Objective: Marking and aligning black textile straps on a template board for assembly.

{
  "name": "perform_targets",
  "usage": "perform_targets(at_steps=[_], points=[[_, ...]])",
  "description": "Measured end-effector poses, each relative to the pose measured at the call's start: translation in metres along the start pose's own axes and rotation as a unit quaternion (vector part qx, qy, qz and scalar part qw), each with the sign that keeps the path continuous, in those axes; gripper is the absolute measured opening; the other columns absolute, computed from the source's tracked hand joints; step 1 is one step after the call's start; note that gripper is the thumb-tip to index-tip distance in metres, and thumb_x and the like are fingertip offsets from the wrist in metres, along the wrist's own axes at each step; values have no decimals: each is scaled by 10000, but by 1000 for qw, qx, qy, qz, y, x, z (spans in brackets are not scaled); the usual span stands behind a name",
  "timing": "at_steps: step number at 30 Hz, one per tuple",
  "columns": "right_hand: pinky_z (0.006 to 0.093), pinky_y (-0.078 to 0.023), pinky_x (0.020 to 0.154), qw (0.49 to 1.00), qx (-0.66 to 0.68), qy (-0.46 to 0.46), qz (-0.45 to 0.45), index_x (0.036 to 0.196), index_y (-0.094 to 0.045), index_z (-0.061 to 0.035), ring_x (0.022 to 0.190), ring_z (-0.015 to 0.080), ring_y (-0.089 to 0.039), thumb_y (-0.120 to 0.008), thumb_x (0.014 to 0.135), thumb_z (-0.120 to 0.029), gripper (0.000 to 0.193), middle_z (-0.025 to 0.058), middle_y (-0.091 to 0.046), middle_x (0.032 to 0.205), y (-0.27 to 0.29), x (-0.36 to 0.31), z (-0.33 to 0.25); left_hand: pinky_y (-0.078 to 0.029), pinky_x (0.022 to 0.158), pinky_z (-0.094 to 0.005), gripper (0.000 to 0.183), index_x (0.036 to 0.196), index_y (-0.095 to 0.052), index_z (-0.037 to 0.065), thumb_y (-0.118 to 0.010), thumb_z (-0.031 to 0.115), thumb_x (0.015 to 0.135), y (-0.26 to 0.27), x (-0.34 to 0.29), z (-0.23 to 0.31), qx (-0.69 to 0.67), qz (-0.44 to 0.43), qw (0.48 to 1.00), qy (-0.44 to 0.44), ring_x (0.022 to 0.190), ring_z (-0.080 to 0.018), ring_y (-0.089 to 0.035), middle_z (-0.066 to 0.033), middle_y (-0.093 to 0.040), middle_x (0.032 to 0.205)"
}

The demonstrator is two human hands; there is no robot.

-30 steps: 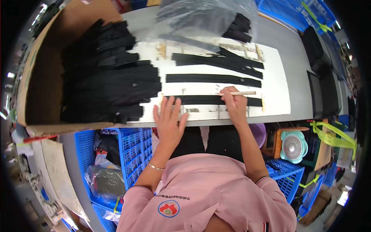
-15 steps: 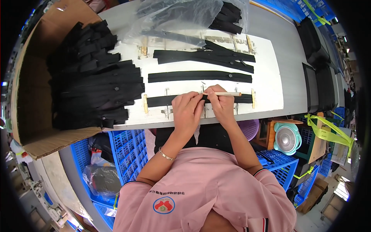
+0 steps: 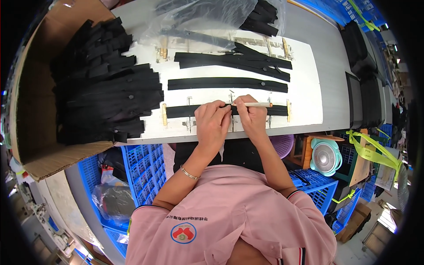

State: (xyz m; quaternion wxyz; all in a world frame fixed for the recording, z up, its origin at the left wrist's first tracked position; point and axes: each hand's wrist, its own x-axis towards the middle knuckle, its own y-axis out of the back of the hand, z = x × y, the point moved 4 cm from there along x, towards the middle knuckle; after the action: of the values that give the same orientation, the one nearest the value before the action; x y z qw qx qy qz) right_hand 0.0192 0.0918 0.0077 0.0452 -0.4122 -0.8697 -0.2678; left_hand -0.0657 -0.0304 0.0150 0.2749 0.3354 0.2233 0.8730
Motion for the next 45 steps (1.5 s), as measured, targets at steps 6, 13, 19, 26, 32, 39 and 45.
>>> perform_targets(at_steps=[6,13,19,26,32,39,45], points=[[320,-466,553,998,46,-30,19,826,-700,6,592,209,-630,-626,977,-96,197,109,-698,775,2,0,-1,-428,881,-377,166,970,-760,62,-790,48,807,0,0,0,5,0,1000,-4,972,-234,-626,-41,-693,1028],[292,-456,572,998,50,5,-45,819,-676,49,623,131,-596,-599,959,-58,192,91,-677,755,3,-3,5,-430,876,-380,159,955,-766,63,-796,45,799,-1,-1,0,7,7,1000,-2,968,-235,-628,-39,-700,1017],[362,-468,551,998,14,62,-18,769,-692,-20,582,273,-627,-640,923,-95,179,99,-672,676,8,0,-6,-428,876,-371,164,955,-774,68,-794,38,795,-2,0,1,15,2,1000,-2,974,-231,-629,-38,-704,1027],[293,-460,591,989,134,-32,47,829,-683,28,662,119,-615,-575,977,-91,219,87,-675,745,69,-12,11,-431,878,-386,142,937,-760,62,-801,40,803,-2,-1,3,22,1,1000,-8,965,-247,-628,-42,-704,1024],[277,-472,645,990,83,-85,77,884,-693,29,706,119,-604,-564,1023,-114,237,78,-675,767,102,-9,47,-435,888,-380,146,954,-760,63,-791,30,815,-7,2,9,42,0,999,-14,979,-248,-634,-44,-708,1033],[293,-487,653,991,77,-91,57,916,-687,21,698,144,-623,-581,1027,-137,220,90,-687,781,99,-9,51,-437,936,-383,147,968,-776,81,-786,68,822,-57,15,56,-29,-59,997,-48,1042,-251,-631,-41,-713,1071],[314,-486,635,993,64,-86,44,911,-690,8,673,180,-635,-583,1029,-147,222,103,-688,789,100,-10,53,-429,932,-392,139,942,-770,86,-793,79,805,-81,11,61,-24,-81,995,-50,1039,-251,-615,-26,-705,1078]])
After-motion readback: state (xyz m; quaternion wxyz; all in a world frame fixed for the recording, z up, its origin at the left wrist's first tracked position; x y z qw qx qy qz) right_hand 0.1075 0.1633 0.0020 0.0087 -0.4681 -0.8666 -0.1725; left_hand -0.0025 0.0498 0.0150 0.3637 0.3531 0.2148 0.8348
